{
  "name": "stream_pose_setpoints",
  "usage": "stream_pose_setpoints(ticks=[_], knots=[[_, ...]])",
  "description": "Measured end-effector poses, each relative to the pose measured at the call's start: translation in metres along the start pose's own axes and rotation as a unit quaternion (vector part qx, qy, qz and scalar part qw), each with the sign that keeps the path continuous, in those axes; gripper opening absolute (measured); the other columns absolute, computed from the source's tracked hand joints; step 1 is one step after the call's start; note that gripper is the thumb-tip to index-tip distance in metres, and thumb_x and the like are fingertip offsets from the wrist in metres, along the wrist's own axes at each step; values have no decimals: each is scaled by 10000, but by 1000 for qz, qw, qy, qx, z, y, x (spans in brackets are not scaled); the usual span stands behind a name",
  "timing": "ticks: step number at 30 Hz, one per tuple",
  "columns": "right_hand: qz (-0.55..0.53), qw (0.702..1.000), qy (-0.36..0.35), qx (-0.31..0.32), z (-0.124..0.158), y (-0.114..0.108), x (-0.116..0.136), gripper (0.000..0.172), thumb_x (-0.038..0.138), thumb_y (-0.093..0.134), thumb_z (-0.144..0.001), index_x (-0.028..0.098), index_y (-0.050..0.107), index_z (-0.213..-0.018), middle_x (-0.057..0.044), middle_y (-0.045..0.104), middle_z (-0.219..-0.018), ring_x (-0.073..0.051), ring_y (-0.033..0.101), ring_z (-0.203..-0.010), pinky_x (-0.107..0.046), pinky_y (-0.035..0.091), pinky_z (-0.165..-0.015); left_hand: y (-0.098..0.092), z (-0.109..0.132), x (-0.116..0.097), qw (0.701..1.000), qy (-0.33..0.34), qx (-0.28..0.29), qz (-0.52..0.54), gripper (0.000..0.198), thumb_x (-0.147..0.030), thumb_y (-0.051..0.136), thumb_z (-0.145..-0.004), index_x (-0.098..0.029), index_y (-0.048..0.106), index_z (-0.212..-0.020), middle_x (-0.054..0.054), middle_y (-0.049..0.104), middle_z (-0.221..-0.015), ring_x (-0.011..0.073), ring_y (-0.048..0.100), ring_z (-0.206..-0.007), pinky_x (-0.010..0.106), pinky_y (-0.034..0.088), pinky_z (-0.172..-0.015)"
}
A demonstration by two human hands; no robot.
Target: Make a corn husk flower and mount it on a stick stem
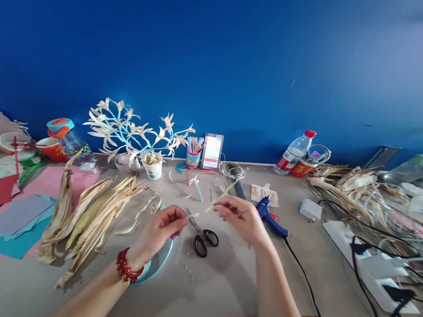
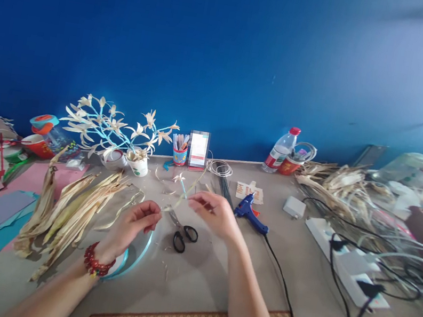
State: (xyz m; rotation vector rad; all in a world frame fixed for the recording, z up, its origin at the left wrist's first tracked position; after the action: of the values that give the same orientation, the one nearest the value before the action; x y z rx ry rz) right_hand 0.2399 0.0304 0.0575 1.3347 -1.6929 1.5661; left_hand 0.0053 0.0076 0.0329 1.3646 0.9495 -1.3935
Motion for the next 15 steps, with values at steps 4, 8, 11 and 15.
stream_pose_setpoints(ticks=[4,8,11,15], knots=[[345,924,153,-58,6,-32,-17,204,331,521,-943,224,695,-949,-44,728,-928,-188,654,-788,-252,409,-609,3,2,-1,1000,-5,11,-13,196,-353,648,-844,-171,591,-799,-28,562,-630,96,473,-576,219,366,-568],[482,843,239,16,11,-23,-37,213,271,488,-952,202,690,-951,-88,734,-960,-224,693,-827,-264,381,-580,7,4,-1,1000,-9,28,3,172,-292,599,-845,-174,552,-731,-27,538,-606,101,467,-574,223,369,-573],[493,835,243,26,10,-12,-45,194,223,511,-934,156,689,-970,-136,731,-934,-260,708,-828,-280,394,-585,6,5,0,999,-17,27,19,157,-261,581,-829,-173,542,-705,-25,522,-594,102,452,-570,222,362,-568],[496,830,255,21,4,-7,-53,171,185,538,-909,131,685,-979,-157,730,-963,-269,717,-818,-290,403,-588,3,5,1,998,-29,25,41,138,-253,564,-815,-177,538,-703,-26,515,-580,106,446,-563,219,348,-554]])
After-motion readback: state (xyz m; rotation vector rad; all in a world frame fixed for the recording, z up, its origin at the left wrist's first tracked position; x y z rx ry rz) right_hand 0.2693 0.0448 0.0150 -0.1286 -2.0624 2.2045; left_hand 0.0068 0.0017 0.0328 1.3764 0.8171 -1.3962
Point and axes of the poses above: each hand's wrist, its own z-axis away from the middle knuckle, its own y-axis out of the palm, x = y × z, the point moved 1 cm from there along -z, towards the middle knuckle
